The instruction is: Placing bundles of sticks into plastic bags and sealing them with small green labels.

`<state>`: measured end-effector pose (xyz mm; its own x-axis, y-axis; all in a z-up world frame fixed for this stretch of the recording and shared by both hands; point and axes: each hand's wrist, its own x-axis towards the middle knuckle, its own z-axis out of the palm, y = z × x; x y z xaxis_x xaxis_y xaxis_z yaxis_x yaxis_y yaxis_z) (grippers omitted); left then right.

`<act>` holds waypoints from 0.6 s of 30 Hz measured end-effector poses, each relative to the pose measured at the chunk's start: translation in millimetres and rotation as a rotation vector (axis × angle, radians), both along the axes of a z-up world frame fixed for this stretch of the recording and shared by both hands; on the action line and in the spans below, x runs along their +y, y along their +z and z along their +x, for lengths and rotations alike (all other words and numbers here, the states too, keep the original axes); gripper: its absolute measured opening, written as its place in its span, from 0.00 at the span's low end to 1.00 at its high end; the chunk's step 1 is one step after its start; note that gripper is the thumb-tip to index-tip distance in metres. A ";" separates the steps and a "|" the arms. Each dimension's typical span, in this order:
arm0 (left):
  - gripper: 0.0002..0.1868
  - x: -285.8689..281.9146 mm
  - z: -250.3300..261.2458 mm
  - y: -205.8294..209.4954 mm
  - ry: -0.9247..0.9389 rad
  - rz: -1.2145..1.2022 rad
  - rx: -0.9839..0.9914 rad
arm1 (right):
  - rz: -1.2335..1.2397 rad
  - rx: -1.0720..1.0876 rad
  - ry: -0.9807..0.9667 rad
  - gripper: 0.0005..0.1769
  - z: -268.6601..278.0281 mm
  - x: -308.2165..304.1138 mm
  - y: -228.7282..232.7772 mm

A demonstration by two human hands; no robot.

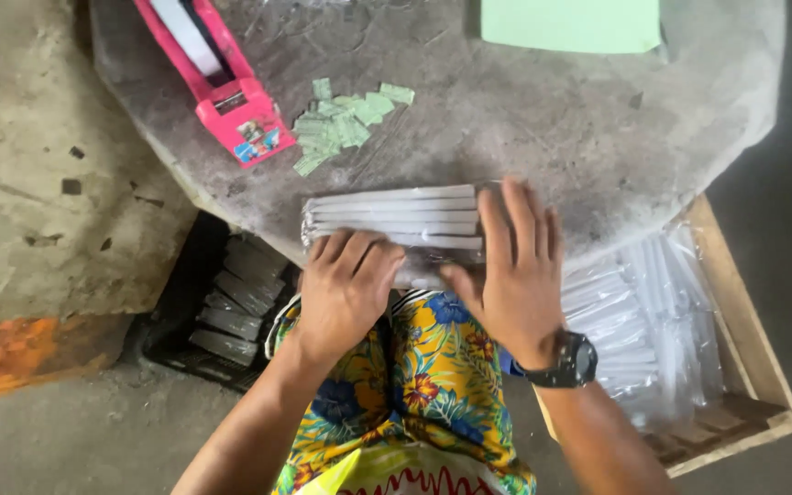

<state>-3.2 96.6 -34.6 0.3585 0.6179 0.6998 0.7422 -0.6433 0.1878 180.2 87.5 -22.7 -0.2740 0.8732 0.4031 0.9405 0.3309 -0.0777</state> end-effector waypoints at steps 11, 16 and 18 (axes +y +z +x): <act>0.13 5.7 -14.2 16.6 -0.094 -0.187 0.009 | 0.306 0.090 0.139 0.03 8.4 9.6 -34.6; 0.08 7.8 -32.7 -6.1 -0.010 -0.066 0.069 | 0.256 0.093 0.187 0.02 14.2 8.1 -32.9; 0.08 9.0 -37.3 -3.5 -0.010 -0.039 0.027 | 0.222 0.120 0.213 0.03 14.1 9.9 -30.3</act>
